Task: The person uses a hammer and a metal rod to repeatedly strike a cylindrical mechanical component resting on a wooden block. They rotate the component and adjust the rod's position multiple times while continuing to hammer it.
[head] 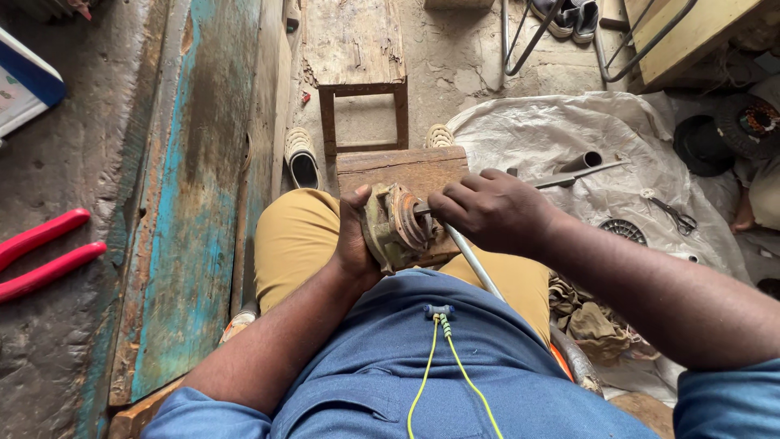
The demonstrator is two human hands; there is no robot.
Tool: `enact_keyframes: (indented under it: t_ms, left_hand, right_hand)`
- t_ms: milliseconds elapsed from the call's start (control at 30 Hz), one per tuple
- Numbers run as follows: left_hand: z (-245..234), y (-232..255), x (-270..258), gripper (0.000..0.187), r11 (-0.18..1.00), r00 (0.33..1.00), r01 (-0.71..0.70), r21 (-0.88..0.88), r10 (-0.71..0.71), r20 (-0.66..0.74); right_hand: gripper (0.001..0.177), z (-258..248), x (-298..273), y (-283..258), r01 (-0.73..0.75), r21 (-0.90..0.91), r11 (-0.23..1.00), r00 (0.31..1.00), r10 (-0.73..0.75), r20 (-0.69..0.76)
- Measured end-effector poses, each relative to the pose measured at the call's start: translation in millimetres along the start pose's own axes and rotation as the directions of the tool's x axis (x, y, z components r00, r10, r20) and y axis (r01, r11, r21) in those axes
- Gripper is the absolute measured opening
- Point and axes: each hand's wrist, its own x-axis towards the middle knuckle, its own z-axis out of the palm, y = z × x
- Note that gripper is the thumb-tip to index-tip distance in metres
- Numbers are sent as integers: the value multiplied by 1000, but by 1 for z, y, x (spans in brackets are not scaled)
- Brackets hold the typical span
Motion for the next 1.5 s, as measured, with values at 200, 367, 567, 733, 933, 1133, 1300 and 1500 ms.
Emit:
enact_keyframes:
  t_ms: [200,367,567,733,933,1133,1300,1500]
  left_hand:
    - [3,2,-2,74,985,1000,-3,174,5,-13]
    - [7,9,-1,79,936,993,-31,350,68,-93]
    - [9,19,-1,90,846,990,-134,516,141,26]
    - [4,18,-2,92,707,971,-227,670,216,101]
    - [1,19,3,81,934,1000,-2,357,7,-11]
    - [-5,17,-4,76,953,998,27,300,-8,-65]
    - [-8,21,-7,91,773,980,-149,616,198,-12]
    - [10,27,-7,104,528,930,-356,771,277,239]
  right_hand:
    - [16,7,3,-6,-61,19,998,991,59,121]
    - [18,12,0,-21,-364,260,894,886,247,393]
    - [27,14,1,-15,-609,675,416,791,269,549]
    - [25,14,2,-17,-666,627,405,741,253,623]
    - [18,10,-1,-19,-190,68,980,976,180,127]
    - [20,14,6,-17,-153,148,977,986,141,91]
    - [23,32,-1,-41,-564,458,687,817,384,430]
    - [36,43,-8,-15,-701,712,-38,711,39,702]
